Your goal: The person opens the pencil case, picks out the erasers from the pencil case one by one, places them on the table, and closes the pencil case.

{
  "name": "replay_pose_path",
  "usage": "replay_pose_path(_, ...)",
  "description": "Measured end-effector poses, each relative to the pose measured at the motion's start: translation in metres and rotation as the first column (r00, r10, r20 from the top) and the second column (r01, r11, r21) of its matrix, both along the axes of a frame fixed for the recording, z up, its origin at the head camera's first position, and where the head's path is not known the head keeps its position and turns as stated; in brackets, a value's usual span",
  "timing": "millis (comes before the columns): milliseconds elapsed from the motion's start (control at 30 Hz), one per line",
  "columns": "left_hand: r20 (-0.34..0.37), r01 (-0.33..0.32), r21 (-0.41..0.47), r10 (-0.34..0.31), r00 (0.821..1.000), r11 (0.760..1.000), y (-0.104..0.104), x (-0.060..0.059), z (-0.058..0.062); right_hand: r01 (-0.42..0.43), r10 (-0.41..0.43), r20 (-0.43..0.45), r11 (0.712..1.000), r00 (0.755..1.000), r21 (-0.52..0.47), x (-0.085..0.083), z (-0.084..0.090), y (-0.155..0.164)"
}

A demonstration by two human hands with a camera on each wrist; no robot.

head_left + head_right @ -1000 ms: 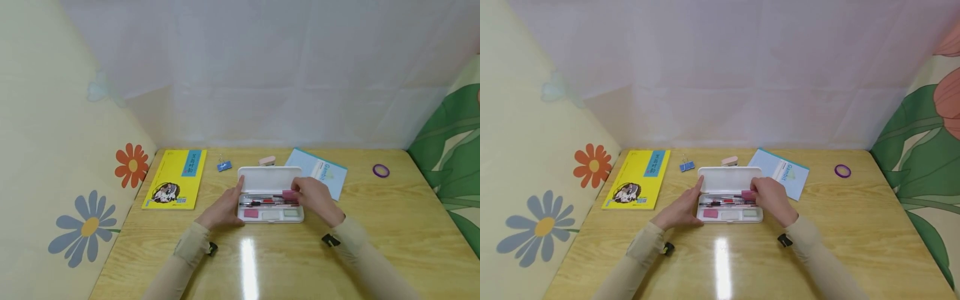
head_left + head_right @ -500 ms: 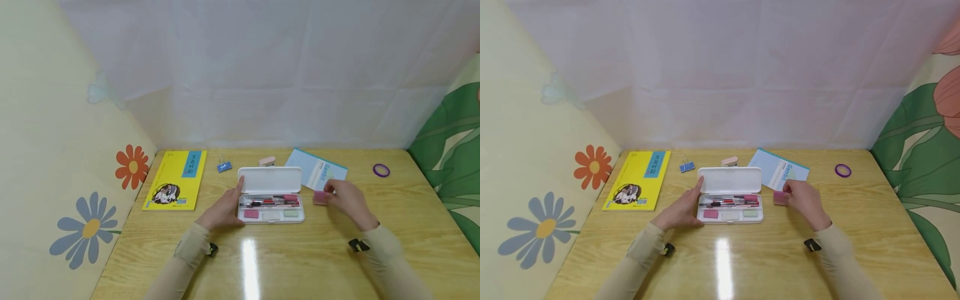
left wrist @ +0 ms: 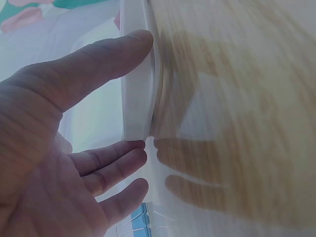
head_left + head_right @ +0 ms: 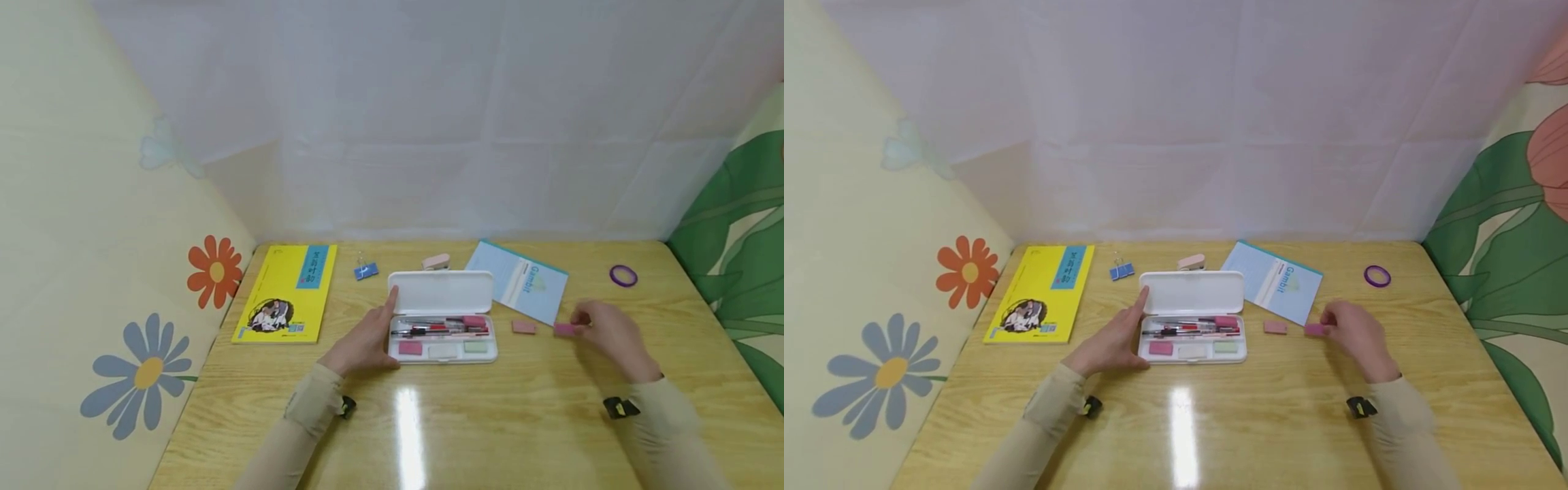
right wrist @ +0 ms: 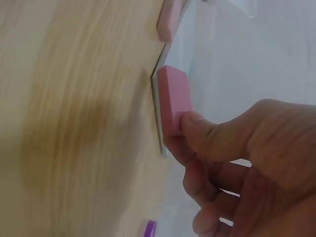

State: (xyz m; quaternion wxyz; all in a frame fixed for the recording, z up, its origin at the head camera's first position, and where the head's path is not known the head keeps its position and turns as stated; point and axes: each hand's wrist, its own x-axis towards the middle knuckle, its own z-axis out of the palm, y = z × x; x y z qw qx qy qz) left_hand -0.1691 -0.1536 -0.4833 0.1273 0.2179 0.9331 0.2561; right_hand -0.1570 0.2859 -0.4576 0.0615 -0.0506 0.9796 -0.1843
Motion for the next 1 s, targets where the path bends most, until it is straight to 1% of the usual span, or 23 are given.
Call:
replay_pose_path(200,-0.01,0.002,0.01,-0.002,1.0,1.0,-0.001,0.0,-0.001,-0.007,0.007,0.057,1.0,0.998,0.015,0.0,-0.003,0.009)
replay_pose_path(400,-0.005,0.003,0.022,-0.003,1.0,1.0,-0.002,0.002,0.0,0.0,-0.003,0.099,1.0,0.995,0.032,-0.003,-0.007,0.008)
replay_pose_path(667,-0.002,0.005,0.017,-0.005,1.0,1.0,-0.002,0.001,0.0,0.016,-0.021,0.1,0.999,0.995,0.047,-0.006,-0.012,0.007)
replay_pose_path(733,0.003,0.003,0.018,-0.003,1.0,1.0,-0.001,0.001,0.0,0.019,-0.024,0.081,0.998,0.996,0.053,-0.006,-0.013,0.006)
replay_pose_path(833,0.008,0.004,0.01,-0.004,1.0,1.0,-0.001,0.0,-0.001,0.027,-0.028,0.029,0.998,0.999,0.054,-0.006,-0.011,0.003)
replay_pose_path(933,0.009,0.003,0.008,-0.004,1.0,1.0,-0.001,0.0,-0.001,0.009,-0.007,-0.054,1.0,0.999,0.03,-0.008,-0.007,-0.006)
replay_pose_path(1000,0.013,0.001,0.006,-0.001,1.0,1.0,0.0,-0.001,-0.001,-0.016,0.017,-0.109,1.0,0.994,0.011,-0.009,-0.004,-0.017)
